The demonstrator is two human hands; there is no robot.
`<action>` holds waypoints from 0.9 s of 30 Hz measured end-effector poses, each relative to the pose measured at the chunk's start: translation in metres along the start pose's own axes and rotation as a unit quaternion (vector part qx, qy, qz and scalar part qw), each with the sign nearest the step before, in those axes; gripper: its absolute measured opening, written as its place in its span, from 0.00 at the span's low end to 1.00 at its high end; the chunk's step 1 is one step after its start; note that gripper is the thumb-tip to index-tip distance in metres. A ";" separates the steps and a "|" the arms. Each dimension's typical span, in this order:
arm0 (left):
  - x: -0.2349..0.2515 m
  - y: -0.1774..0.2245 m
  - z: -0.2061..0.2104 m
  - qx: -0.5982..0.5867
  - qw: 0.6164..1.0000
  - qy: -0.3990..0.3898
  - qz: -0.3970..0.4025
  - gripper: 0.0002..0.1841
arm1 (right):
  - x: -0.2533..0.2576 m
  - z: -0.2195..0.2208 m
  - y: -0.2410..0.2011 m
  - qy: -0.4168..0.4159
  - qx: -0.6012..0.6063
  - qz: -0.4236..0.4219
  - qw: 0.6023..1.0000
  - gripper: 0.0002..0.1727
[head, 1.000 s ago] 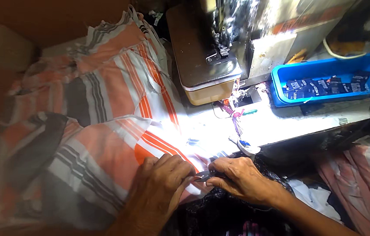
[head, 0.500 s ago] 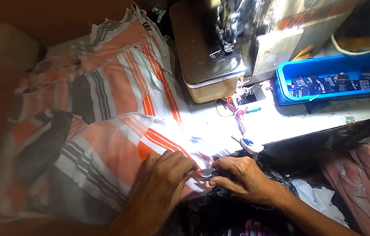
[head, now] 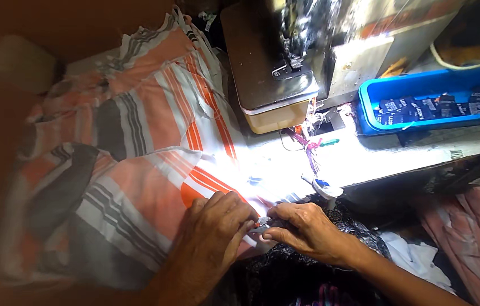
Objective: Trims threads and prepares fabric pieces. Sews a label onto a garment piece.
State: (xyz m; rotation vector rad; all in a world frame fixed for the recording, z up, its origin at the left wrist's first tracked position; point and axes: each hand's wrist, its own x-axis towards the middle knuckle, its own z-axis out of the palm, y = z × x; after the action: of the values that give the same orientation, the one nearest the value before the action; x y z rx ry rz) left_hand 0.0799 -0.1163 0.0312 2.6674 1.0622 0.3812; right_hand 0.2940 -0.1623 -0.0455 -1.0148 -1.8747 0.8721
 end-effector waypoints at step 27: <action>-0.005 -0.001 0.004 -0.006 1.000 0.015 -0.012 0.16 | -0.004 0.006 0.002 0.012 0.002 -0.002 1.000 0.20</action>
State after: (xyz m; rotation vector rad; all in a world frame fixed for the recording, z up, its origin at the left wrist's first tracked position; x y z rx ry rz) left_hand 0.0770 -0.1192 0.0265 2.6445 1.0966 0.4220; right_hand 0.2903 -0.1660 -0.0506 -1.0140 -1.8537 0.8566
